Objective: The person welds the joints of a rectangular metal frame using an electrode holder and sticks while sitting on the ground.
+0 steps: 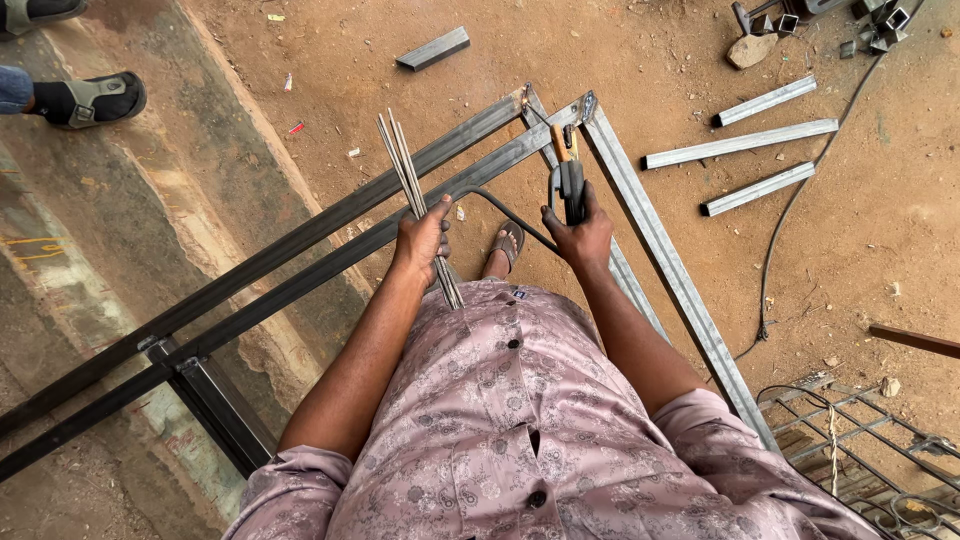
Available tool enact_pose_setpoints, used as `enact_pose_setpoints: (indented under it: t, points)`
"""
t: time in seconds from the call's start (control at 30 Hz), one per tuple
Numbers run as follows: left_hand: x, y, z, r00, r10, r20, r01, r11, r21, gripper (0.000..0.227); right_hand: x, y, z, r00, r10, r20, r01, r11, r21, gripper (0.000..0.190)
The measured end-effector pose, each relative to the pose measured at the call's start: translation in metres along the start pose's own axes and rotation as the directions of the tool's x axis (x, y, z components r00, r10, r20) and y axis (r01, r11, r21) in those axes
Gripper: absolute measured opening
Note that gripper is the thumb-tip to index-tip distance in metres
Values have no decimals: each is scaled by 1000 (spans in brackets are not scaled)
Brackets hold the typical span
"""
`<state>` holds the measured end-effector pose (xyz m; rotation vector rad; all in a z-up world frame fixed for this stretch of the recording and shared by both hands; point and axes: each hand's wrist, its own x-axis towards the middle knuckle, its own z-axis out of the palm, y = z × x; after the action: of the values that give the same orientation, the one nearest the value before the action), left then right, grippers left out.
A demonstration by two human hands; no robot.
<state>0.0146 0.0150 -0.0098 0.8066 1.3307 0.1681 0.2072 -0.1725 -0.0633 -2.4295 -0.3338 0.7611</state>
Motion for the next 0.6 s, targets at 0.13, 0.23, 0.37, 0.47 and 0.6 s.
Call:
enact_pose_setpoints:
  t: [0.13, 0.23, 0.37, 0.47, 0.6]
  points:
    - [-5, 4, -2, 1000, -3, -6, 3, 998, 67, 40, -5, -7, 0, 994, 95, 57, -95, 995, -9, 100]
    - [-7, 3, -4, 1000, 5, -12, -5, 998, 60, 42, -5, -3, 3, 997, 69, 44, -71, 997, 40, 100]
    - [-8, 3, -8, 1000, -2, -20, 3, 999, 36, 42, -2, 2, 8, 997, 61, 37, -63, 997, 45, 101]
    - [-8, 3, -11, 1000, 1, -24, 0, 999, 40, 44, -4, 1, 8, 999, 33, 27, -34, 999, 21, 101]
    - [-7, 1, -13, 1000, 4, -30, -3, 999, 32, 46, -5, -4, 9, 996, 81, 34, -80, 997, -12, 99]
